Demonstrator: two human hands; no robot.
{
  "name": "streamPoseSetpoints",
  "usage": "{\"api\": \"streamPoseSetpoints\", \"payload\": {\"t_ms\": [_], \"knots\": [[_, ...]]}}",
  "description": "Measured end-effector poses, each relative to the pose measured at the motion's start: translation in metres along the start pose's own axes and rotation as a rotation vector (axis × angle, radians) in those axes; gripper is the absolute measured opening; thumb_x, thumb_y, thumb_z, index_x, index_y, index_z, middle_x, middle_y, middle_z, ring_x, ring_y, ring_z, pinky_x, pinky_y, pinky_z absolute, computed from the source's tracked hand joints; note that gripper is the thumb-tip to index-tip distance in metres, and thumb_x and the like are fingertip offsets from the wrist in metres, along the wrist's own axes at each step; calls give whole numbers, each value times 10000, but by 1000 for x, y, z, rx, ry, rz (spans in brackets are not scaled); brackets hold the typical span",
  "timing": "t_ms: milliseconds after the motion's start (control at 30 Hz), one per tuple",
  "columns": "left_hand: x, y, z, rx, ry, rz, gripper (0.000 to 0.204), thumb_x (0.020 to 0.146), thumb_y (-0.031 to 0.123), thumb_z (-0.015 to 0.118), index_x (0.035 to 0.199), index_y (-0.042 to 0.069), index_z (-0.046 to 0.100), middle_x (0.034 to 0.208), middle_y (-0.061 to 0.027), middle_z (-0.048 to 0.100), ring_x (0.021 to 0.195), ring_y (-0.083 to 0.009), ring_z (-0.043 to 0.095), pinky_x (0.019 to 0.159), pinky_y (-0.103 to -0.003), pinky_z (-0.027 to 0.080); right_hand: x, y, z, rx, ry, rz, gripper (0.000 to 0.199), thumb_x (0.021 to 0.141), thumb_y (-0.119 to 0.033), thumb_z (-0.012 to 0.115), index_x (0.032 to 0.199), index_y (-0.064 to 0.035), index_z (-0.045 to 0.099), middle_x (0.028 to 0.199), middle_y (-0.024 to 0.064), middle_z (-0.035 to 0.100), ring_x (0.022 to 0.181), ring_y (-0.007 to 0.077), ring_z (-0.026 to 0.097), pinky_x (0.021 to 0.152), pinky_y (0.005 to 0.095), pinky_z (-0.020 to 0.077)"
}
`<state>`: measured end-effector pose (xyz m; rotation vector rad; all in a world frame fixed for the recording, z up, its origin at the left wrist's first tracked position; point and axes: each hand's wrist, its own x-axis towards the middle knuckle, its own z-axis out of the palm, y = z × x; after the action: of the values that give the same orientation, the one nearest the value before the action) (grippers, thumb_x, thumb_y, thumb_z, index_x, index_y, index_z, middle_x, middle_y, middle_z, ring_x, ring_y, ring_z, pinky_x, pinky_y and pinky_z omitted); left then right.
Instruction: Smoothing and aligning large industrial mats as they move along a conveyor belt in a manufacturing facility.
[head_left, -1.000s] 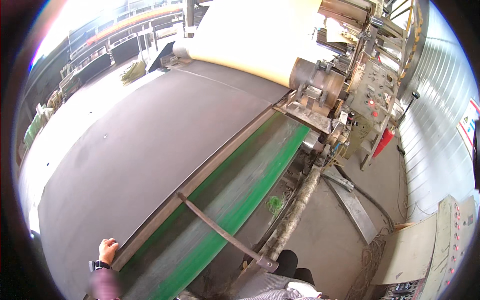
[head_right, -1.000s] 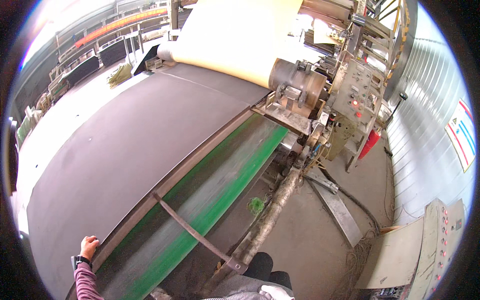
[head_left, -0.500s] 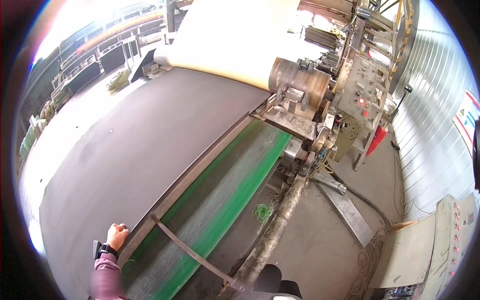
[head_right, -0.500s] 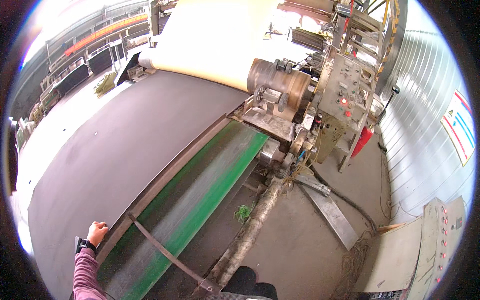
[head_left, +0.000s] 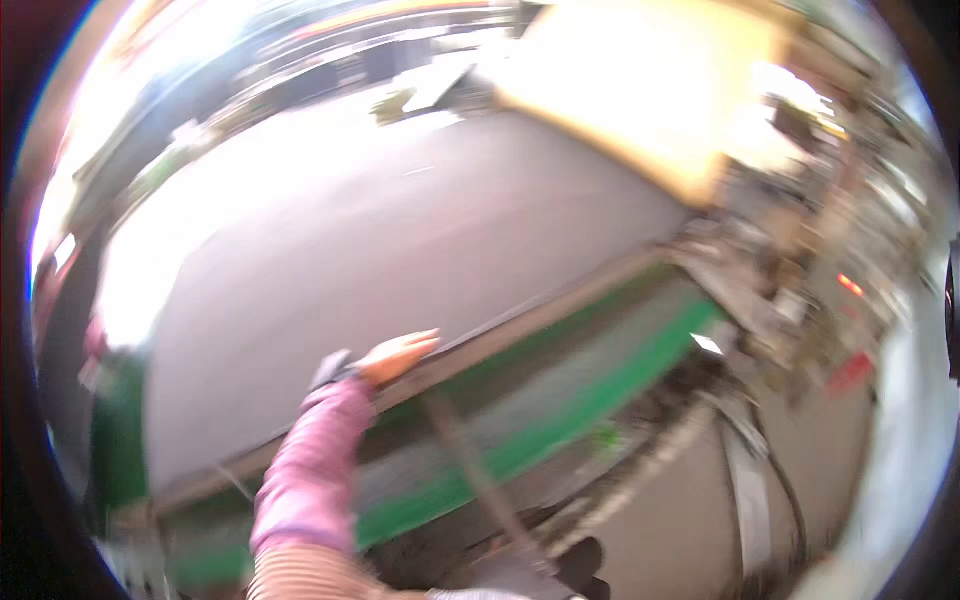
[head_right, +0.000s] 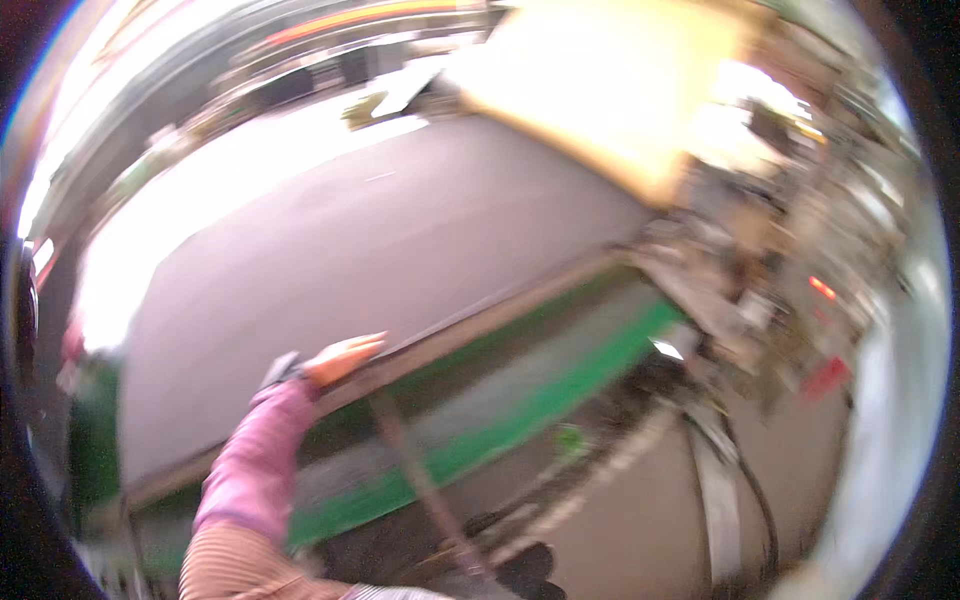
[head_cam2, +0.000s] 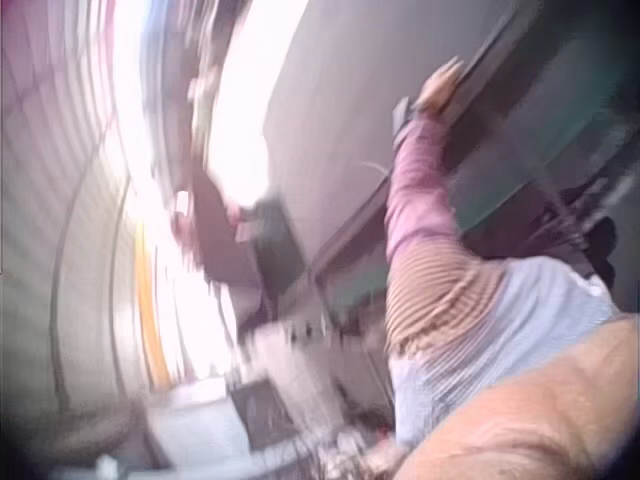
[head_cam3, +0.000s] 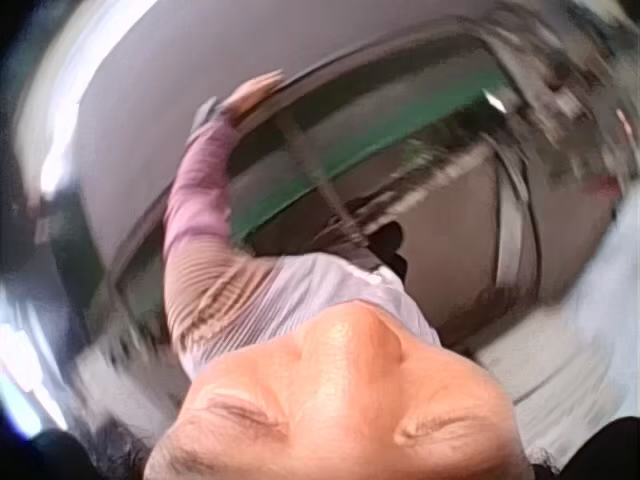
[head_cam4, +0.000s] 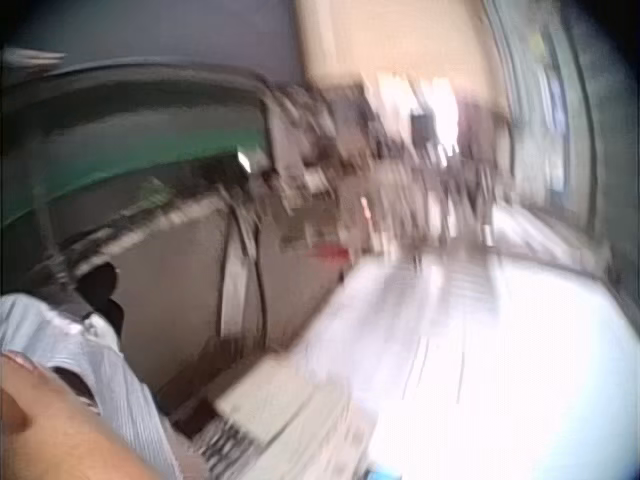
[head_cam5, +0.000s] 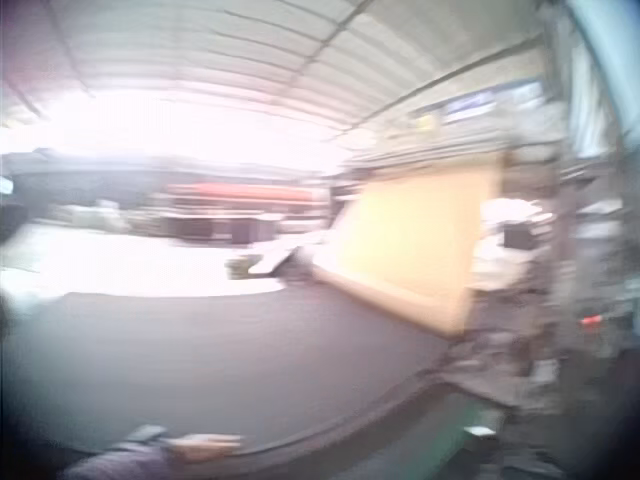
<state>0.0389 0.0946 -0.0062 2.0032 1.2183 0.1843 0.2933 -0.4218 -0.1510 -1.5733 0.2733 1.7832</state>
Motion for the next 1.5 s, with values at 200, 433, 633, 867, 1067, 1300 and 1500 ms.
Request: {"api": "streamPoseSetpoints", "payload": {"t_ms": [200, 433, 633, 867, 1067, 1300, 1500], "knots": [[-127, -93, -31, 728, 72, -232, 410, 936, 159, 431, 1333, 63, 462, 1477, -139, 364, 1368, -395, 303, 1056, -569, 336, -29, 27, -27, 57, 183, -17, 433, 845, -454, 638, 1001, -50, 637, 867, 60, 616, 817, 155, 553, 741, 312, 463], [-155, -145, -23, 809, 181, -189, 424, 954, 213, 408, 1372, 147, 435, 1421, -163, 432, 1356, -389, 341, 1084, -490, 330, -55, -6, -52, 295, 160, -78, 189, 936, -268, 571, 985, -101, 646, 671, -37, 552, 487, 42, 436, 404, 202, 330], [-126, -149, -18, 960, 194, -185, 454, 917, 170, 450, 1370, 145, 450, 1325, -189, 507, 1180, -417, 516, 921, -513, 484, -139, -83, -8, 227, -89, -383, 181, 937, -166, 550, 1088, -85, 607, 735, 4, 615, 372, 33, 364, 320, 191, 259], [-7, -15, 39, 768, 274, -390, 451, 982, 403, 366, 1399, 243, 427, 1434, -152, 432, 1348, -346, 374, 1093, -508, 318, -203, -207, 18, -11, -34, -434, 273, 950, -138, 503, 1219, -121, 545, 764, 15, 626, 389, 28, 373, 312, 178, 263], [-21, 80, 86, 180, 742, -240, 626, 927, 521, 472, 1308, 26, 510, 1274, -248, 522, 1199, -420, 467, 1059, -523, 328, -197, -311, 86, -397, -83, -480, 230, 984, -229, 489, 1153, -89, 559, 685, -27, 554, 403, 18, 360, 329, 166, 275], [-389, 199, -31, 511, -49, -818, 535, 810, 324, 672, 1202, -27, 581, 1035, -216, 666, 954, -353, 646, 882, -411, 496, -174, -448, 166, -650, -109, -889, 285, 949, -105, 507, 1212, -21, 579, 871, 7, 617, 557, -30, 437, 397, 101, 250], [-358, 253, -132, -422, 383, -682, 537, 772, 296, 710, 1219, 15, 606, 1121, -182, 651, 972, -322, 649, 871, -373, 511, -88, -469, 290, -851, -566, -818, 343, 909, -89, 569, 1232, 29, 555, 877, 40, 617, 684, 29, 542, 532, 151, 413]]}}
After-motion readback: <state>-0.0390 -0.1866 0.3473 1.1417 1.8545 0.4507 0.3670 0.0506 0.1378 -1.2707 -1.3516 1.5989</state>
